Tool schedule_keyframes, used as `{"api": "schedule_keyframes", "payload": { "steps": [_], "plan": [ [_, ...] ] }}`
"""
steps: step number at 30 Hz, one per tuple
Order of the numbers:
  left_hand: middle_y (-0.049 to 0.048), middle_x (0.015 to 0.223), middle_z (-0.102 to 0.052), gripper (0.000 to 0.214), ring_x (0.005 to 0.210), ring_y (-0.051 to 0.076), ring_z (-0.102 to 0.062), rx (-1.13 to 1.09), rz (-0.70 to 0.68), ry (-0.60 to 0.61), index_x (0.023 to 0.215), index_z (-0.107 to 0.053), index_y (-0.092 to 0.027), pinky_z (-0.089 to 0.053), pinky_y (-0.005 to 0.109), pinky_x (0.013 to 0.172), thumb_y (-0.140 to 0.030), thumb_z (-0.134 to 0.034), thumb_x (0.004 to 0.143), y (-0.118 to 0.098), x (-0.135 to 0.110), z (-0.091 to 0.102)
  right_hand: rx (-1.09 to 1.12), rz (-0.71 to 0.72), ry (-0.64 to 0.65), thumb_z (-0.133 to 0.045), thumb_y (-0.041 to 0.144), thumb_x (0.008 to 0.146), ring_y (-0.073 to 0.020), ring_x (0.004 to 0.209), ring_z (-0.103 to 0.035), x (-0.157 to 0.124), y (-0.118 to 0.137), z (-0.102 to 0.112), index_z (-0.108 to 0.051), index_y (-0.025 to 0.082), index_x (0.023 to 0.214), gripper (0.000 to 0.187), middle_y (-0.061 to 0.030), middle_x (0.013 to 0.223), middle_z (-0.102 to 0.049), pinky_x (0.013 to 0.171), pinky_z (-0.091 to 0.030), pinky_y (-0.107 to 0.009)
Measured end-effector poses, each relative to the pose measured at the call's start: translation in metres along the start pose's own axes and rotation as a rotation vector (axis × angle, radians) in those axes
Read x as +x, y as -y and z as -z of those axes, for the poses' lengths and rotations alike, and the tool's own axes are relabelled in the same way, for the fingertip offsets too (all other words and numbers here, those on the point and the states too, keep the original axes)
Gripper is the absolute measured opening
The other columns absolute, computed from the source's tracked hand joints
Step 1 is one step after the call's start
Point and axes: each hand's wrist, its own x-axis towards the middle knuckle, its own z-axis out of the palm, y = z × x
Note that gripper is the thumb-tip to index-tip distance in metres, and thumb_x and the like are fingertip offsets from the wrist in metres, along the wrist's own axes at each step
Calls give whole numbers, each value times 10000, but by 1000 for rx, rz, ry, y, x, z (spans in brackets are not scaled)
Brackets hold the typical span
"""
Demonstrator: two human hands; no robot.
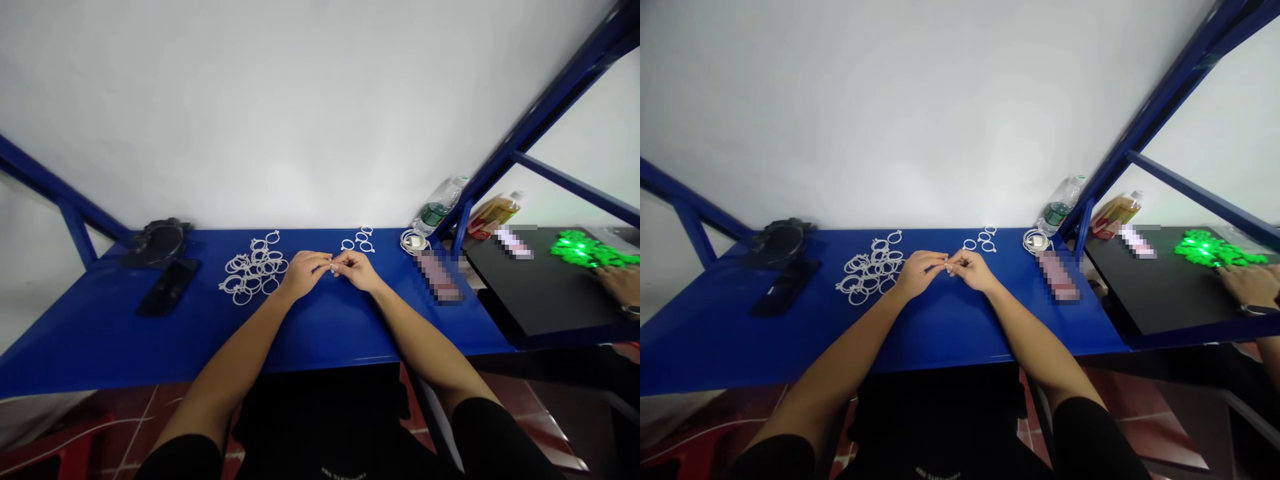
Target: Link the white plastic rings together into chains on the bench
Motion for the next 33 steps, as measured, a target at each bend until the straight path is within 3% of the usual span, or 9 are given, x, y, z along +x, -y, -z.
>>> {"api": "schedule_keyframes", "payload": {
  "steps": [3,6,9,11,14,16,23,27,33],
  "plan": [
    [48,1155,-809,228,1069,220,-752,23,-2,7,1006,-788,-265,-530,448,1017,-371,-591,1050,-1,1,0,-60,18,-16,-769,653,857,-160,641,-661,1,3,-2,-685,213,869,448,-15,727,-720,614,-536,-283],
    [61,1238,-783,238,1179,253,-704,121,59,14,1114,-782,-268,-484,473,1091,-421,-624,1024,4,6,5,-332,115,-109,-658,551,976,-175,710,-678,-1,10,2,-711,224,945,332,-38,822,-747,680,-546,-306],
    [98,1420,-689,365,1366,312,-583,318,245,52,1289,-736,-264,-355,536,1218,-458,-647,993,20,10,16,-711,194,-188,-601,370,1019,-226,941,-713,-2,16,17,-750,241,1042,199,-78,1045,-779,874,-552,-361],
    [132,1525,-602,440,1472,364,-470,471,425,69,1362,-701,-250,-258,601,1256,-471,-623,990,35,12,26,-870,177,-253,-582,315,1020,-244,981,-703,-1,16,28,-758,240,1105,210,-92,1068,-767,879,-546,-364],
    [172,1588,-527,543,1541,436,-342,603,631,147,1423,-654,-240,-157,708,1238,-550,-574,984,56,10,37,-945,127,-333,-604,318,1002,-233,906,-692,1,13,37,-751,236,1178,244,-86,1035,-746,797,-544,-340],
    [184,1542,-572,544,1513,454,-374,619,661,217,1394,-665,-236,-111,735,1225,-569,-569,975,64,7,40,-936,118,-294,-621,324,994,-225,882,-693,1,11,34,-749,234,1184,246,-76,1015,-749,790,-543,-336],
    [117,1101,-796,411,1132,342,-666,563,538,202,1349,-665,-234,-283,570,1159,-266,-643,940,45,-2,28,-865,112,34,-648,285,988,-211,928,-713,-3,9,6,-742,236,1207,244,-58,1028,-775,843,-542,-336],
    [81,1000,-803,367,1043,306,-689,418,375,207,1318,-695,-229,-369,520,1079,-209,-625,958,26,2,21,-827,80,28,-653,282,983,-203,903,-710,-3,6,3,-709,230,1289,316,-62,1044,-771,840,-545,-334],
    [43,1016,-793,299,1019,246,-689,145,81,69,1304,-702,-260,-473,428,972,-269,-613,1019,4,5,8,-597,77,-86,-552,356,1041,-197,807,-700,-1,3,3,-644,217,1387,384,-67,1023,-772,801,-559,-345]
  ]
}}
